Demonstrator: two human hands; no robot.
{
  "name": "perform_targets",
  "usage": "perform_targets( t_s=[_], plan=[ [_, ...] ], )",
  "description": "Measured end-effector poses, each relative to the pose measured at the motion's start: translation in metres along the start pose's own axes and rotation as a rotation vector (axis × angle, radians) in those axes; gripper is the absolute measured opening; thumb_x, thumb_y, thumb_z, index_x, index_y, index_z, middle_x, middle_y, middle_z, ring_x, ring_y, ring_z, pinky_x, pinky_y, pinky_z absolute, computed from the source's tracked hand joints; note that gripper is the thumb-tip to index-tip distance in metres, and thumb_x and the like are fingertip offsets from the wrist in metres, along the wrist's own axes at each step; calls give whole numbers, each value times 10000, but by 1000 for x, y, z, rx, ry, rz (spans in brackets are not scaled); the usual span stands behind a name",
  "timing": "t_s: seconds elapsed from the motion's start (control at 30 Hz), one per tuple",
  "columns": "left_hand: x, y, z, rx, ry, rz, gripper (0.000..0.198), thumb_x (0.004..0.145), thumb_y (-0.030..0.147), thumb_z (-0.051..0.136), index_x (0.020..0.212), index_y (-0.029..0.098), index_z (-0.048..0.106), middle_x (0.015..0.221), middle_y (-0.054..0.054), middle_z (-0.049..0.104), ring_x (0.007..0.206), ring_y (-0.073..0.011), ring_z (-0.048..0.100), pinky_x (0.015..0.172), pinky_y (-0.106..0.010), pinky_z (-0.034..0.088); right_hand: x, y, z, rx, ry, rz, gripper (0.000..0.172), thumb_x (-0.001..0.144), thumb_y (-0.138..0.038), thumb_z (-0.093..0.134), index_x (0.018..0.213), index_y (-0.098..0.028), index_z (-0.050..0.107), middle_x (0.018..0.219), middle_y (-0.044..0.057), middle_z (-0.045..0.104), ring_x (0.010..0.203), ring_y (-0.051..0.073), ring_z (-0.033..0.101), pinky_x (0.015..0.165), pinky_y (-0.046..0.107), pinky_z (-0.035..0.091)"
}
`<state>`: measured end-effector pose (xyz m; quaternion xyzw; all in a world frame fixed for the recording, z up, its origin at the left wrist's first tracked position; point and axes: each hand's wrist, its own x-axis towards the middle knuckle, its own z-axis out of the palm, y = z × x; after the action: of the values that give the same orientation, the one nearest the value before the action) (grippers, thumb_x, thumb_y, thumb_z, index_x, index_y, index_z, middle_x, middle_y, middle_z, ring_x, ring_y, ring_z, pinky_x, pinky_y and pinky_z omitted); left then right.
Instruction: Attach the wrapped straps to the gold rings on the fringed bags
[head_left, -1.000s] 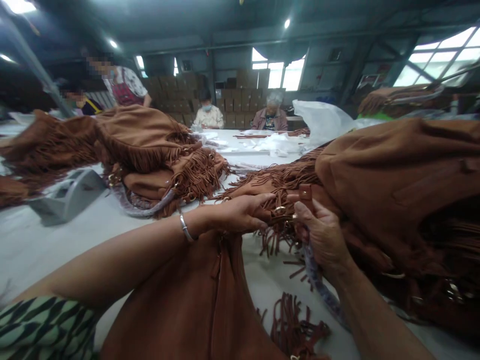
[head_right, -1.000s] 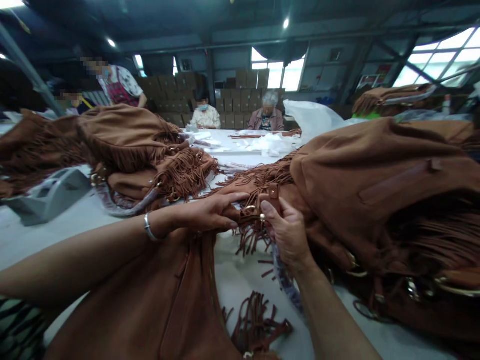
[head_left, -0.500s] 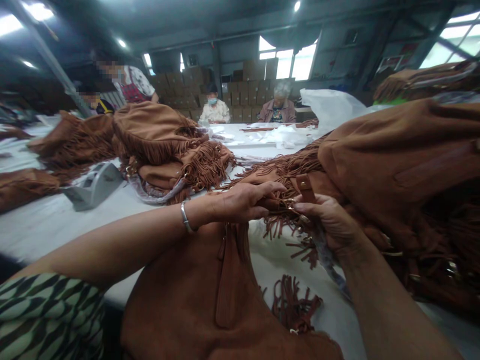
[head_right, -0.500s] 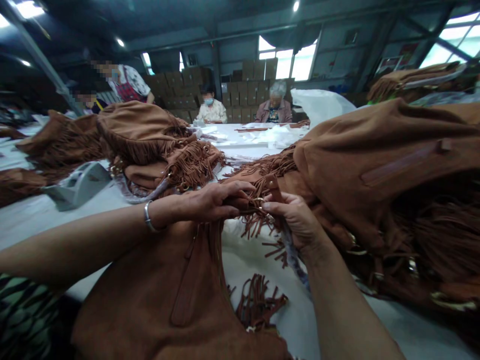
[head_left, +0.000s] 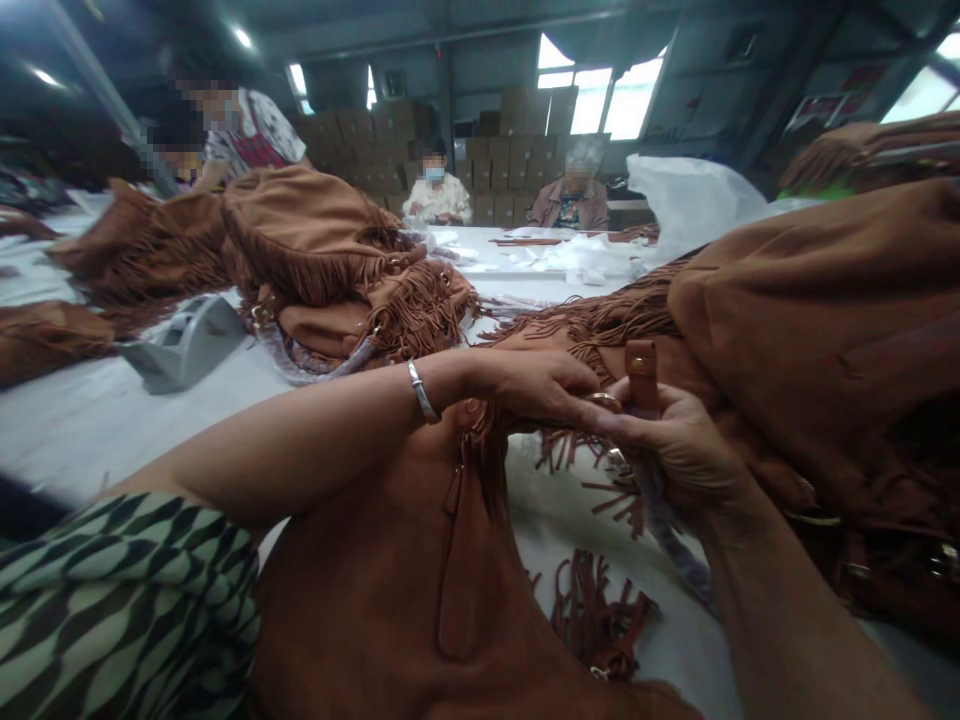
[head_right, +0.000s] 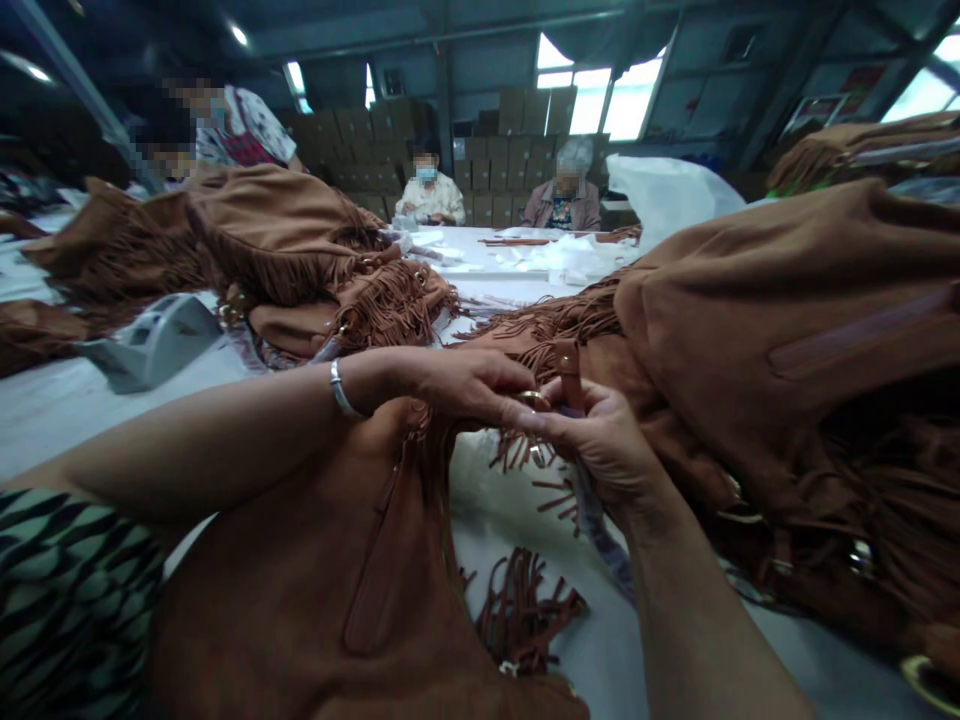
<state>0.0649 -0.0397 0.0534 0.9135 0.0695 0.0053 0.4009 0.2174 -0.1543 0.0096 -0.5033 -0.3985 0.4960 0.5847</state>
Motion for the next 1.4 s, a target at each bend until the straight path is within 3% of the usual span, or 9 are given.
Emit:
perform_targets(
  t_s=[0.07,0.13,0.33,0.5,0.63,0.8,0.9,1.17,1.4],
  plan=[
    [-2,-5,5,-26,-154,-2,336,821,463,559,807,133,621,733,13,554,703,-115,508,651,-223,416,0,2,4,-62,-6,-38,322,461,-213,859,655,-167,606,582,-30,574,458,83,492,408,185,392],
    [-5,-10,9,-186,-206,-28,321,823,450,566,794,135,619,721,10,552,685,-114,507,640,-223,421,-1,4,8,-112,-25,-66,311,470,-226,855,651,-169,609,570,-32,561,451,83,478,398,187,377],
    [-15,-20,14,-630,-169,-71,307,810,450,600,837,148,648,783,-24,599,723,-134,538,701,-249,462,-1,7,14,-246,14,-231,213,531,-209,814,620,-174,623,582,-33,544,510,91,486,466,198,400],
    [-22,-31,20,-731,-163,-71,255,749,377,683,868,153,652,785,-15,575,752,-130,513,730,-239,435,1,11,17,-308,-34,-288,155,553,-182,776,610,-176,632,626,-8,578,557,120,521,499,221,437],
    [-25,-35,29,-578,7,29,238,758,353,671,839,132,635,721,9,498,679,-98,444,622,-216,376,3,12,12,-235,-4,-203,166,548,-196,795,635,-187,653,632,-11,581,551,117,528,491,221,444],
    [-21,-31,46,-283,480,2,285,713,354,712,654,116,569,636,41,425,601,-67,382,550,-204,308,10,15,2,-129,129,-56,215,527,-229,807,690,-199,670,574,-20,575,464,98,492,402,201,380],
    [-17,-29,57,-110,638,-9,302,686,339,738,586,125,550,616,42,444,606,-72,414,554,-207,313,16,18,1,-114,157,-19,184,534,-236,778,671,-190,664,488,-42,507,391,63,399,355,178,299],
    [-12,-28,73,233,741,-64,178,666,269,724,605,154,603,666,20,519,673,-106,465,577,-231,317,17,10,-7,-99,219,-60,70,567,-195,719,621,-193,674,520,-22,517,399,61,378,355,188,251],
    [-12,-30,77,384,772,-44,113,679,235,672,633,149,617,694,1,537,681,-118,465,578,-245,327,11,10,-6,-247,19,136,225,600,-344,763,605,-139,669,478,-13,493,401,50,360,366,177,228]
  ],
)
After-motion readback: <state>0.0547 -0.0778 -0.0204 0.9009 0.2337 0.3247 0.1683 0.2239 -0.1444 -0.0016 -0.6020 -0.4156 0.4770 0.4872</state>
